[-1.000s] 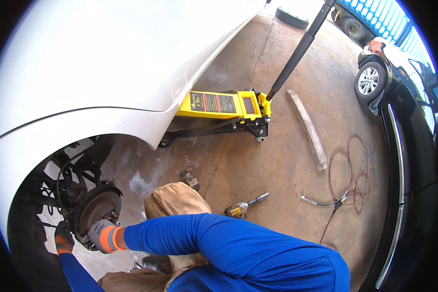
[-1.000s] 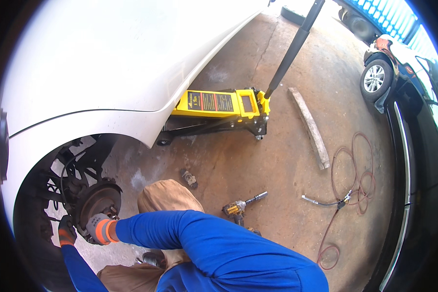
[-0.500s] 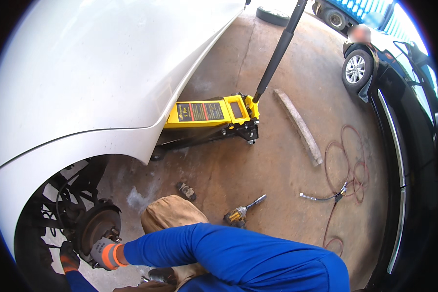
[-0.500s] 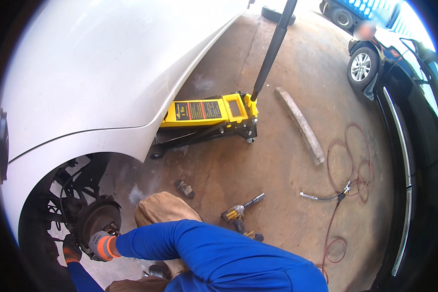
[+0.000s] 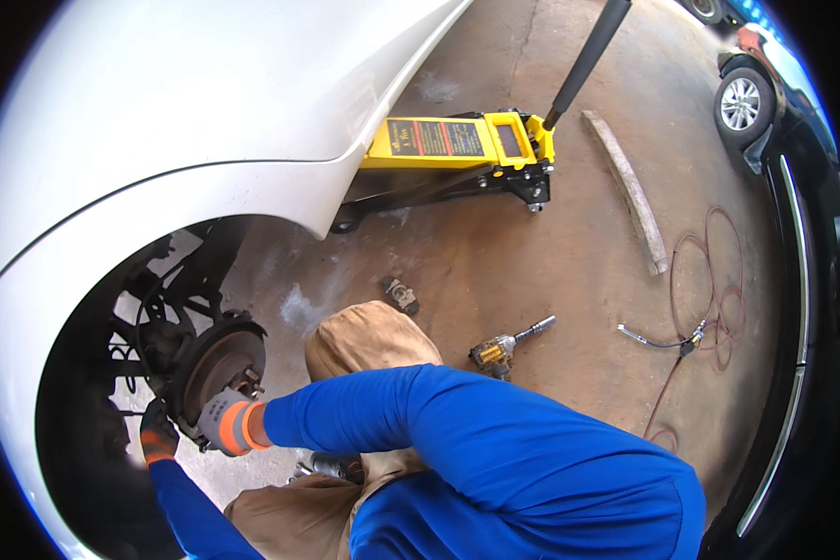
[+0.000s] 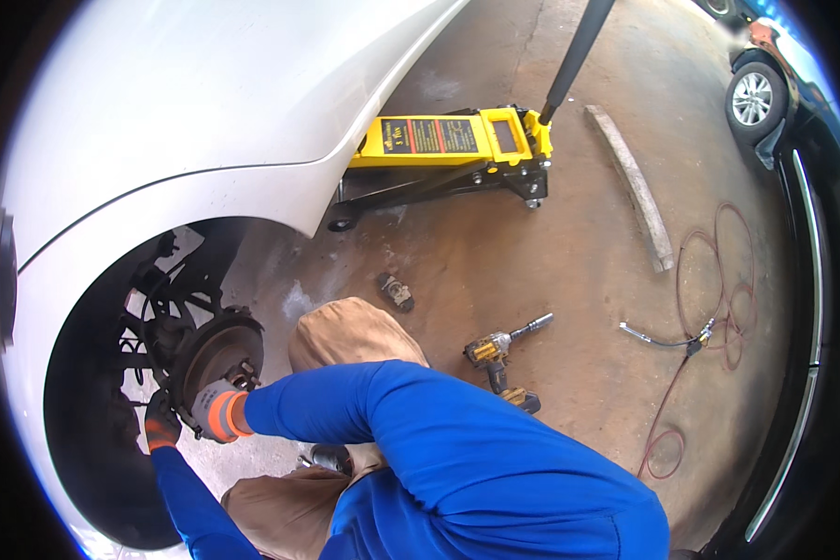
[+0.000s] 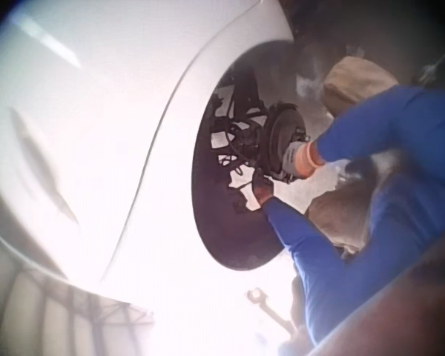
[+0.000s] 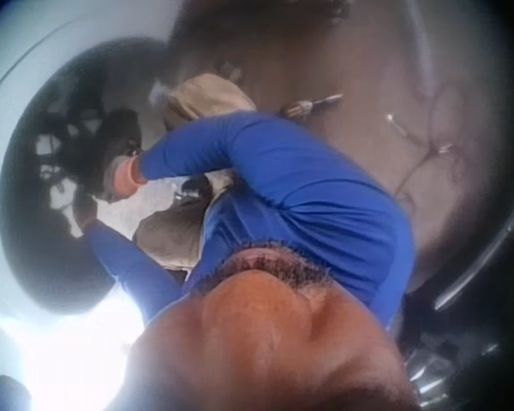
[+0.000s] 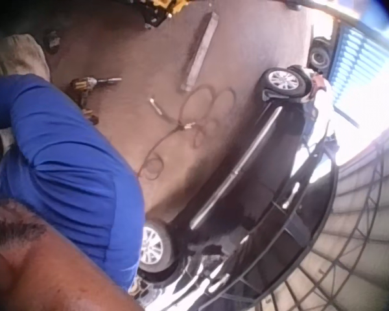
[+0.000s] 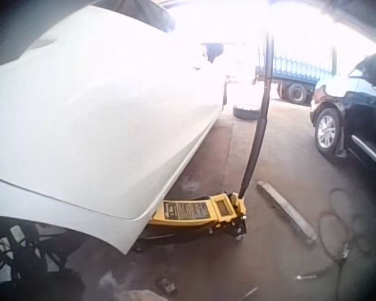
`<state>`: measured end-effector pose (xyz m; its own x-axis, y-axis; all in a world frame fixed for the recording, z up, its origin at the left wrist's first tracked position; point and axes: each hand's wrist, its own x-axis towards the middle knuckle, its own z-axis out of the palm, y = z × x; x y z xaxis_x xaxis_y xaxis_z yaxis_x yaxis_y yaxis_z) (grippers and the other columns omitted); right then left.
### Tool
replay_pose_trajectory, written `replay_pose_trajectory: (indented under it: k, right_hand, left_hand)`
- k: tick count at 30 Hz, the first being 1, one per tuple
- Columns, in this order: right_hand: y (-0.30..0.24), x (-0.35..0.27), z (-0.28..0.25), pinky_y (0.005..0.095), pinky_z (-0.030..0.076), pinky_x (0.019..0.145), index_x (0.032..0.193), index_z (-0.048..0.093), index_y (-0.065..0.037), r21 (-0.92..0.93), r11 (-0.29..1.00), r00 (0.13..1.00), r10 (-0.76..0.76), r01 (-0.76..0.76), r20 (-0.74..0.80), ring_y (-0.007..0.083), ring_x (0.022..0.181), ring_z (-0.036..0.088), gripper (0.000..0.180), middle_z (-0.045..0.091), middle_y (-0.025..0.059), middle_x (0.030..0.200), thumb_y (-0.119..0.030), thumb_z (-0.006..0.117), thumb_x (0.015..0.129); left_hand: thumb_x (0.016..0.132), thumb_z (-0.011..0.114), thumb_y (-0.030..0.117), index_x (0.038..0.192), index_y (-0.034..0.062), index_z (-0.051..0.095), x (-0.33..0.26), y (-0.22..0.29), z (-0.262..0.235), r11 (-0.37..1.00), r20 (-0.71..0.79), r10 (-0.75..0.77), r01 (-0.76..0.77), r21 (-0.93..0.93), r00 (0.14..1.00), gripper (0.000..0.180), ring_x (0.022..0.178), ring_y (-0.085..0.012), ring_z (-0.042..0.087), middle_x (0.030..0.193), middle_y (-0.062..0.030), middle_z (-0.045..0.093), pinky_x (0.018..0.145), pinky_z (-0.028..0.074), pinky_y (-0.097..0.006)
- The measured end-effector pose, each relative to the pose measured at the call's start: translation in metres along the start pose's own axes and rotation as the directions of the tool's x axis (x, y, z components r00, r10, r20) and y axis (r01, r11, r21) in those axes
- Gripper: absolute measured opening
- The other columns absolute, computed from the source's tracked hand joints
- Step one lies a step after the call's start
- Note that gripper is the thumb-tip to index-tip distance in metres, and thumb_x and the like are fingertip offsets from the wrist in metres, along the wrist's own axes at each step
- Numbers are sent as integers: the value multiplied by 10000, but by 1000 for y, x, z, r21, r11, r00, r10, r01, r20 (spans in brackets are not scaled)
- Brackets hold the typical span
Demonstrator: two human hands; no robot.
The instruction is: The person removes the brake caliper and old brake pads from a white car's wheel hub, then installs new brake pads and reattaches the caliper. The person uses a wrench and other hand tools to loosen and tighten bolts during the process.
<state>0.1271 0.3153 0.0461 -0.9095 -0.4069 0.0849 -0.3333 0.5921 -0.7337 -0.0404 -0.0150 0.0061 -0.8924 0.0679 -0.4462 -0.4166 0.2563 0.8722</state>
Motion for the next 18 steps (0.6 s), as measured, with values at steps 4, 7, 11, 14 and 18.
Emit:
replay_pose_trajectory:
  k: [4, 7, 11, 14, 18]
  right_hand:
    - [2, -5, -17, 408, 541, 693, 821, 736, -64, -16, 1000, 999, 0, 0, 32, 334, 802, 685, 167, 698, 145, 798, -126, 655, 689]
    - [10, 5, 1, 430, 543, 682, 818, 741, -72, -119, 987, 993, -113, 109, -28, 334, 787, 683, 173, 700, 140, 802, -139, 657, 682]
    - [0, 4, -5, 451, 537, 698, 842, 743, -57, -95, 986, 990, -136, 138, 28, 343, 816, 690, 185, 702, 185, 850, -142, 605, 752]
    - [20, 21, 0, 439, 519, 808, 968, 726, -51, -33, 999, 999, 29, -29, 12, 342, 944, 672, 264, 692, 197, 978, -156, 563, 789]
    - [17, 31, -13, 404, 528, 688, 990, 704, -63, 324, 945, 979, 111, -51, -169, 297, 767, 686, 248, 709, 153, 885, -248, 580, 881]
  left_hand:
    - [836, 548, 70, 1091, 60, 628, -7, 6, 14, 780, 56, 309, -287, 555, 949, 267, 859, -185, 582, 1002, -69, 654, 719, 450, -269]
    - [814, 485, 39, 1130, 11, 618, -19, 20, 21, -83, 439, 449, -453, 888, 778, 344, 1063, -374, 578, 1095, -191, 640, 949, 451, -414]
    - [870, 492, 21, 1284, 39, 532, -14, 20, 11, 394, 116, 543, -375, 839, 832, 417, 1183, -259, 530, 1276, -123, 555, 1003, 430, -346]
    - [940, 502, 70, 1227, 48, 544, -19, 71, 92, 817, -189, 218, -285, -501, 957, 291, 853, -151, 592, 968, -15, 606, 735, 510, -295]
    - [926, 519, 154, 1110, 9, 605, -64, 65, 100, 785, -162, 293, -334, -522, 942, 249, 476, -57, 266, 566, 85, 247, 458, 241, -232]
